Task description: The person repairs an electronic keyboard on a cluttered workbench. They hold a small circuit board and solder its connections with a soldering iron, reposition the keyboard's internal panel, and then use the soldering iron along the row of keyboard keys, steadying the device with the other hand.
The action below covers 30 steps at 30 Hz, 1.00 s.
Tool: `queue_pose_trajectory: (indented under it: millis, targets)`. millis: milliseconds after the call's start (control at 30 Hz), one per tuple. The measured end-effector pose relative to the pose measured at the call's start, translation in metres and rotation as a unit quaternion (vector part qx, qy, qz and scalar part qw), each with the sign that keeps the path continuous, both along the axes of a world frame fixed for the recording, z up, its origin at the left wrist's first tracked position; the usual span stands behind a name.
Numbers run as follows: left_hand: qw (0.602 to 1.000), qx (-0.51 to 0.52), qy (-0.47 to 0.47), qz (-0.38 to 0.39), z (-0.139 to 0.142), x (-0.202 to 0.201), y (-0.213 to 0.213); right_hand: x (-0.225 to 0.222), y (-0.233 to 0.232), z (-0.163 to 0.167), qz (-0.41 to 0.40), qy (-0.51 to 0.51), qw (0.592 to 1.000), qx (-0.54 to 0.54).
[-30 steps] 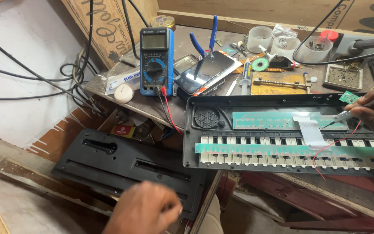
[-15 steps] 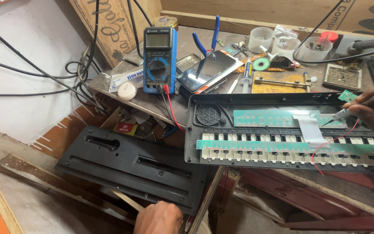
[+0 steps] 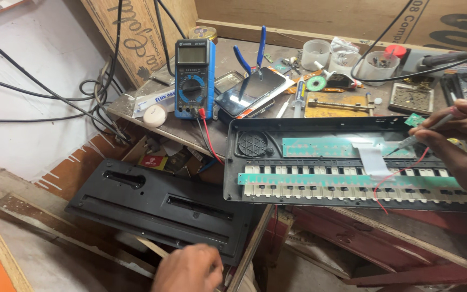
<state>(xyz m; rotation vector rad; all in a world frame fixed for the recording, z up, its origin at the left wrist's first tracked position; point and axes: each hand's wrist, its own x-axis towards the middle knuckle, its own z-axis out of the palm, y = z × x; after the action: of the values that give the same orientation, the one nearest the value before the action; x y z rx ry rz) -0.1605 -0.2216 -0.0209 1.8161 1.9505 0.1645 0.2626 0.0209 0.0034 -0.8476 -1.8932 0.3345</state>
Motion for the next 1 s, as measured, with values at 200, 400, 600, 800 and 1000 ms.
queue_pose_trajectory:
  millis: [200, 400, 600, 800, 1000]
  targets:
    - [0.951, 0.258, -0.165, 0.038, 0.064, 0.012, 0.027, -0.014, -0.023, 0.032, 0.018, 0.008, 1.0, 0.021]
    - [0.9, 0.343, -0.269, 0.01, 0.08, 0.031, 0.099, -0.032, -0.045, 0.063, 0.065, 0.136, 0.989, 0.003]
    - [0.893, 0.347, -0.274, -0.081, 0.068, 0.044, 0.171, -0.102, -0.018, 0.095, 0.187, 0.129, 0.969, 0.097]
    - [0.924, 0.279, -0.247, -0.086, 0.056, 0.048, 0.188, -0.143, 0.0, 0.074, 0.227, 0.138, 0.962, 0.063]
    - [0.917, 0.285, -0.256, -0.115, 0.06, 0.043, 0.194, -0.142, 0.011, 0.052, 0.223, 0.127, 0.966, 0.034]
